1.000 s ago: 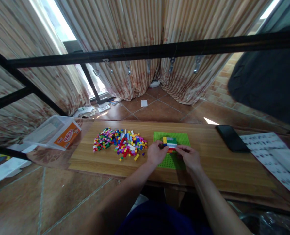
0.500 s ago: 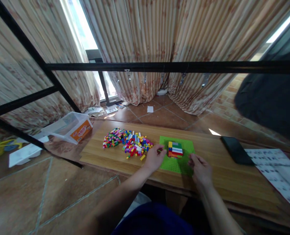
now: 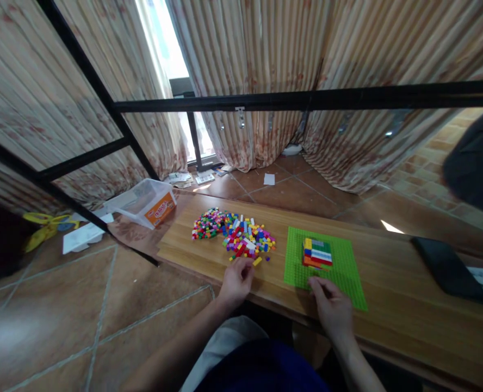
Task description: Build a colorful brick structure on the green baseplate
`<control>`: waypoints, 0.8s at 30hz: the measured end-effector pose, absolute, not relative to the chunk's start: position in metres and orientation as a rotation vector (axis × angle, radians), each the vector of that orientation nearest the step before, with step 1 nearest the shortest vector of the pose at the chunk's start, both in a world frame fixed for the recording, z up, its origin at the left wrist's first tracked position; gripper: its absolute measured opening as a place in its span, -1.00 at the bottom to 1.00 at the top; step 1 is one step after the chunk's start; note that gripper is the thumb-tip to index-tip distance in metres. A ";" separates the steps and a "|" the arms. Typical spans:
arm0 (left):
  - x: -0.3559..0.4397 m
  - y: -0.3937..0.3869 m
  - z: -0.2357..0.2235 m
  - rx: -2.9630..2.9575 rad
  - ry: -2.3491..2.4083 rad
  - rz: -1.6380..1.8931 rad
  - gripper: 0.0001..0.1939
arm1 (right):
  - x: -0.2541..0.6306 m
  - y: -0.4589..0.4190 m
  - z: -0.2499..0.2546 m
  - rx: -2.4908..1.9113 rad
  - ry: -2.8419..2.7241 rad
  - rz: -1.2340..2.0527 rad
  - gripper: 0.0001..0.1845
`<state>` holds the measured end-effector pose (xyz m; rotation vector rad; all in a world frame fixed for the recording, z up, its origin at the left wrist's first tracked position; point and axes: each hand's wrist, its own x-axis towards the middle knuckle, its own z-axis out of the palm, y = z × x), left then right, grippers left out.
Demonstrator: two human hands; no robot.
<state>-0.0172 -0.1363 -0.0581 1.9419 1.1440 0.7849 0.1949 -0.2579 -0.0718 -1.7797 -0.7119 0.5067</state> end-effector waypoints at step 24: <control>0.001 -0.124 -0.052 2.165 1.393 0.616 -0.76 | 0.190 -0.258 -0.082 -1.892 -0.977 0.527 -0.58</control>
